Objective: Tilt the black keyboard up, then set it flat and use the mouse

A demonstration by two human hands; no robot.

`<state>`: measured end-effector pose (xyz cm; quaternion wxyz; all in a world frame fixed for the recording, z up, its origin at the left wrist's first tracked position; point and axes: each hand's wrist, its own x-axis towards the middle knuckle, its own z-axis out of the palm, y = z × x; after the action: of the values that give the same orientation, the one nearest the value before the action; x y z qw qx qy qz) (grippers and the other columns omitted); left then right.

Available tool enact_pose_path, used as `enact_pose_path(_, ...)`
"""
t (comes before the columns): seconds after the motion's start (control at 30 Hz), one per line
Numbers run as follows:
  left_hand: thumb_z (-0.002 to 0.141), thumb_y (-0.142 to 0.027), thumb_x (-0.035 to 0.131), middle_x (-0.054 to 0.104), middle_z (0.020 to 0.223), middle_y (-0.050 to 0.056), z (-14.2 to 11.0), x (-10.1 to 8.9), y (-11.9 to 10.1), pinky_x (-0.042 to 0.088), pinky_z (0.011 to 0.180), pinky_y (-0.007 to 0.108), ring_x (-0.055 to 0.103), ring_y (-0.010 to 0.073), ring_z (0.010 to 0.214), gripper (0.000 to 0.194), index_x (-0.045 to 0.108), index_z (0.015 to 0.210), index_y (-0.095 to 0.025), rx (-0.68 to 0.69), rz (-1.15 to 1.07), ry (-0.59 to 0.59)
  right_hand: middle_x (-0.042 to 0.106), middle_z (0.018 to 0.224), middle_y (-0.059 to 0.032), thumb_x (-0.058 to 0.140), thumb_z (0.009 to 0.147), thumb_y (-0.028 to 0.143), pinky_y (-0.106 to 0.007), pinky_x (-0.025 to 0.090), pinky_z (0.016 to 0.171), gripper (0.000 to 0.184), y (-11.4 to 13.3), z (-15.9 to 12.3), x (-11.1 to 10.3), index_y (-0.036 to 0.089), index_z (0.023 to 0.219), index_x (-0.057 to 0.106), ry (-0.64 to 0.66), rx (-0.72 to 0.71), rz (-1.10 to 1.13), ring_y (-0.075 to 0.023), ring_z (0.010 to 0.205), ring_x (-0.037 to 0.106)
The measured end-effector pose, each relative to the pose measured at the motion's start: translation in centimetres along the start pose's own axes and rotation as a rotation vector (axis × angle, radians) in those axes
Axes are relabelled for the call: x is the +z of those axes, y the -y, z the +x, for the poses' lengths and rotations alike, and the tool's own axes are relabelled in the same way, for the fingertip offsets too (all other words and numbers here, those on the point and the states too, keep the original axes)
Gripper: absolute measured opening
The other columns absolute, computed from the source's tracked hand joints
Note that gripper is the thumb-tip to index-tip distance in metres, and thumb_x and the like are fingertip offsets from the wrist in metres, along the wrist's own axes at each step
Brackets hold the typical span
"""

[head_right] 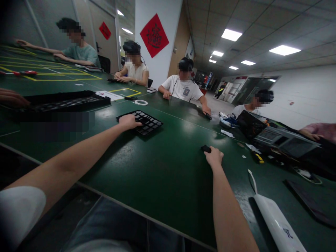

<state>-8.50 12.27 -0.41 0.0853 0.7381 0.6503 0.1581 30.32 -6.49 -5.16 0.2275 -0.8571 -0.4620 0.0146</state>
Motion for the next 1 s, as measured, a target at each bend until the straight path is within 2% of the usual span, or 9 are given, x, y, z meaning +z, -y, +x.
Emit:
enact_pose_path(0.1,0.071,-0.056,0.060,0.065,0.088,0.012,-1.7,1.6,-3.4,0.044,0.071,0.029,0.060,0.0267,0.089,0.043,0.064,0.078,-0.013,0.152,-0.016,-0.006,0.064,0.112,-0.0135,0.064,0.069,0.024,-0.044,0.035,0.101,0.040,3.1,-1.0,1.3,0.015,0.109,0.064,0.031,-0.187,0.116,-0.0313,0.115,0.052)
enact_pose_path(0.17,0.075,-0.052,0.058,0.064,0.087,0.010,-3.4,2.8,-5.9,0.043,0.068,0.028,0.060,0.0224,0.083,0.039,0.064,0.081,-0.014,0.338,-0.136,-0.012,0.064,0.112,-0.0108,0.065,0.066,0.023,-0.045,0.038,0.099,0.043,5.6,-2.3,2.1,0.016,0.108,0.063,0.099,-0.311,0.402,-0.0285,0.109,0.056)
enact_pose_path(0.27,0.078,-0.046,0.057,0.062,0.085,0.008,-6.0,4.1,-8.7,0.043,0.066,0.028,0.058,0.0190,0.077,0.035,0.063,0.086,-0.013,0.521,-0.327,0.007,0.067,0.106,-0.0067,0.064,0.065,0.025,-0.042,0.043,0.094,0.039,8.6,-4.1,2.9,0.018,0.103,0.062,0.253,-0.371,0.818,-0.0240,0.101,0.060)
enact_pose_path(0.33,0.079,-0.044,0.057,0.062,0.086,0.008,-7.4,4.6,-9.6,0.044,0.067,0.029,0.057,0.0187,0.077,0.035,0.062,0.091,-0.012,0.558,-0.437,0.009,0.069,0.102,-0.0052,0.065,0.065,0.026,-0.041,0.045,0.092,0.034,9.5,-4.9,3.1,0.018,0.097,0.063,0.300,-0.404,0.919,-0.0237,0.099,0.061)
enact_pose_path(0.5,0.081,-0.041,0.057,0.060,0.096,0.011,-8.8,5.4,-9.6,0.046,0.075,0.033,0.056,0.0200,0.085,0.035,0.057,0.099,-0.012,0.581,-0.546,-0.009,0.069,0.105,-0.0062,0.070,0.064,0.035,-0.045,0.045,0.094,0.036,9.1,-4.9,4.0,0.020,0.097,0.065,0.307,-0.476,0.947,-0.0271,0.102,0.060)
enact_pose_path(0.63,0.077,-0.040,0.062,0.058,0.095,0.010,-8.9,6.1,-9.4,0.045,0.080,0.035,0.054,0.0210,0.088,0.035,0.056,0.098,-0.014,0.689,-0.517,0.028,0.061,0.123,-0.0042,0.066,0.069,0.046,-0.049,0.037,0.105,0.048,8.9,-5.1,4.0,0.026,0.113,0.062,0.220,-0.527,0.893,-0.0285,0.120,0.051)
enact_pose_path(0.7,0.076,-0.041,0.064,0.058,0.094,0.009,-8.9,6.3,-9.4,0.044,0.080,0.034,0.053,0.0207,0.088,0.036,0.055,0.099,-0.014,0.704,-0.539,0.058,0.060,0.125,-0.0029,0.064,0.071,0.048,-0.050,0.034,0.108,0.049,8.9,-5.5,3.7,0.028,0.116,0.061,0.216,-0.523,0.860,-0.0287,0.124,0.047)
enact_pose_path(0.83,0.076,-0.043,0.062,0.057,0.094,0.008,-9.0,6.5,-9.5,0.044,0.075,0.031,0.053,0.0196,0.085,0.038,0.055,0.101,-0.015,0.663,-0.612,0.111,0.060,0.126,-0.0048,0.060,0.073,0.052,-0.052,0.038,0.104,0.054,8.4,-5.3,3.9,0.026,0.121,0.058,0.265,-0.459,0.856,-0.0307,0.121,0.050)
enact_pose_path(1.0,0.072,-0.043,0.067,0.059,0.095,0.011,-9.1,5.6,-9.7,0.041,0.082,0.033,0.054,0.0241,0.093,0.036,0.058,0.091,-0.015,0.749,-0.486,0.098,0.051,0.136,-0.0009,0.055,0.075,0.058,-0.048,0.017,0.116,0.056,7.9,-3.4,5.8,0.029,0.124,0.054,0.221,-0.676,0.781,-0.0243,0.133,0.036)
